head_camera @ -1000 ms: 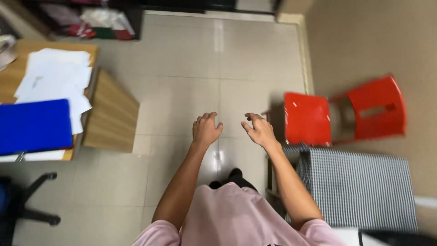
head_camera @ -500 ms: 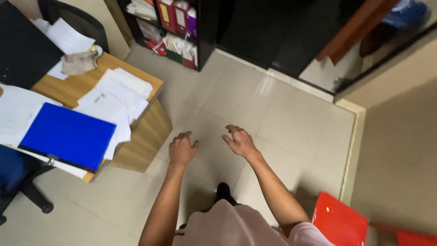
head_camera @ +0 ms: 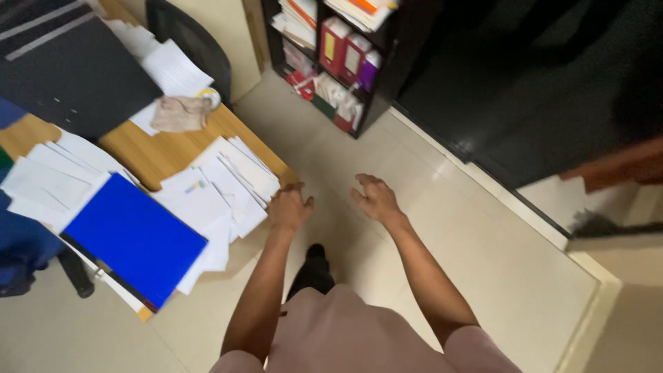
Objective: Cleaning and organizing file binders by wiping them with a cloth and placing them on a storage shelf.
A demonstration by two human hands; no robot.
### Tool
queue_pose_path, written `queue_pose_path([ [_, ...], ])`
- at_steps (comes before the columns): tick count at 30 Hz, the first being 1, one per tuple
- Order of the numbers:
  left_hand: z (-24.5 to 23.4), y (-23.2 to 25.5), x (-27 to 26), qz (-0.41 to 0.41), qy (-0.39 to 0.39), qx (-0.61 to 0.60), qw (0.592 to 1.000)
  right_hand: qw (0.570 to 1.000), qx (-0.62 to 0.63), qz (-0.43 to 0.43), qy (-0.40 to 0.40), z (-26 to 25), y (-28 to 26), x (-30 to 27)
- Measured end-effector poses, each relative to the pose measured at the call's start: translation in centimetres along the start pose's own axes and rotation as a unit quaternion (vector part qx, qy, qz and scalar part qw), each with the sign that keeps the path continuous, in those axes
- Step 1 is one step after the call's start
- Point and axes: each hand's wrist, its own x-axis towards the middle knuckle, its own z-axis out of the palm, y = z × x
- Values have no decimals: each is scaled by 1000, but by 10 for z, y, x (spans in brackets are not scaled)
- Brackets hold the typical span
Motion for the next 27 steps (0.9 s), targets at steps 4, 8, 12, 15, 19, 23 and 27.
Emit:
queue_pose_path([
  [4, -13, -7, 95, -28, -14, 26, 999, 997, -29, -66, 31, -14, -15, 91],
  [8, -17, -14, 173, -43, -7, 18, 999, 1000, -12, -24, -10, -28, -22, 177],
  [12, -19, -31, 242, -57, 24, 26, 998, 996, -9, -76, -34, -20, -5, 279],
  [15, -10, -59, 299, -129, 12, 51, 990, 989, -14, -133, -57, -13, -2, 366],
  [19, -7, -84, 337, -246, 11, 58, 967, 961, -2, -246, -126, 11, 1, 472],
  [23, -21, -116, 368, -310, 99, 45, 945, 937, -46, -304, -167, 13, -56, 551],
  [27, -36, -126, 357, -411, 152, 16, 899, 897, -60, -392, -198, 45, -106, 601],
])
